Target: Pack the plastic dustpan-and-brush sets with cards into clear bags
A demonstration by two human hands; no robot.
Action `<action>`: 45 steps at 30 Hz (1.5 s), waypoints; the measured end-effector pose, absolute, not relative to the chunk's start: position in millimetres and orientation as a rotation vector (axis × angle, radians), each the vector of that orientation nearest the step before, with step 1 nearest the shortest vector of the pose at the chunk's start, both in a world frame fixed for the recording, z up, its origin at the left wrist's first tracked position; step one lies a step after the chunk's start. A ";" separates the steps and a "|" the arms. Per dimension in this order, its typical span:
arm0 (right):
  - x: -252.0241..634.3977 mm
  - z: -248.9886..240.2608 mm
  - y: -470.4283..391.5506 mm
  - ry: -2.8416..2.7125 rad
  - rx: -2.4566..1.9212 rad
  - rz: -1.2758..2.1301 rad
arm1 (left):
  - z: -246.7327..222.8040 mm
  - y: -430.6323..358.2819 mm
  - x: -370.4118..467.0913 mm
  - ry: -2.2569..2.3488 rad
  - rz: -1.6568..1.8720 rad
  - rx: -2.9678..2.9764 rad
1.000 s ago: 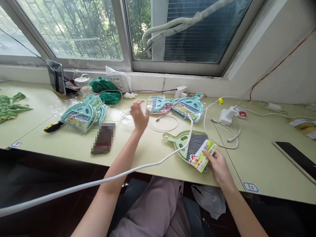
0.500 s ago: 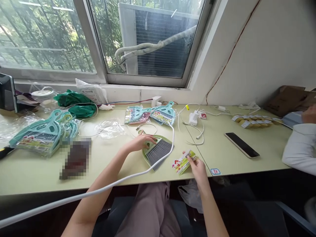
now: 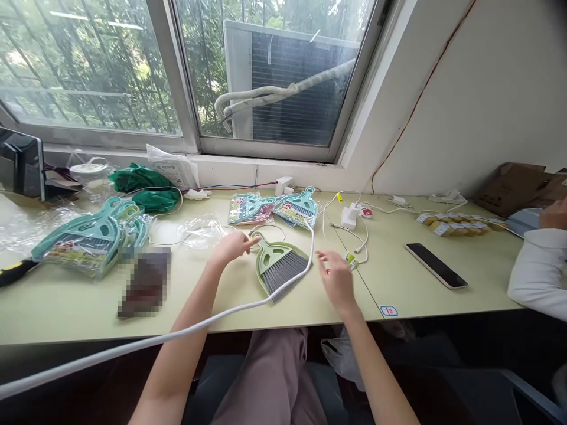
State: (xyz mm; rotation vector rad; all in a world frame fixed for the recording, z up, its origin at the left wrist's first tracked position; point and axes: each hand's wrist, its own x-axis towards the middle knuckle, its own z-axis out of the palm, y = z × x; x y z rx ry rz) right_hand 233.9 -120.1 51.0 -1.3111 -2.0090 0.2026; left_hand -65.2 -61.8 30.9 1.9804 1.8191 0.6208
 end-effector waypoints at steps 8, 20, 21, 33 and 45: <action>154.2 22.6 -44.5 -2.590 -1.179 0.089 | 7.4 -43.5 -55.3 1.553 0.744 2.155; 159.3 -11.0 -26.9 -2.293 -1.057 0.483 | 6.7 -36.3 -49.9 1.545 0.922 1.984; 161.0 -9.7 -26.0 -2.272 -1.048 0.513 | 7.0 -36.7 -49.5 1.547 0.920 1.987; 136.9 16.7 -73.2 -2.425 -1.497 -0.026 | 9.5 -40.5 -37.2 1.490 0.835 2.092; 164.3 3.5 -50.8 -2.133 -1.474 0.293 | 14.8 -48.0 -29.0 1.464 0.873 2.103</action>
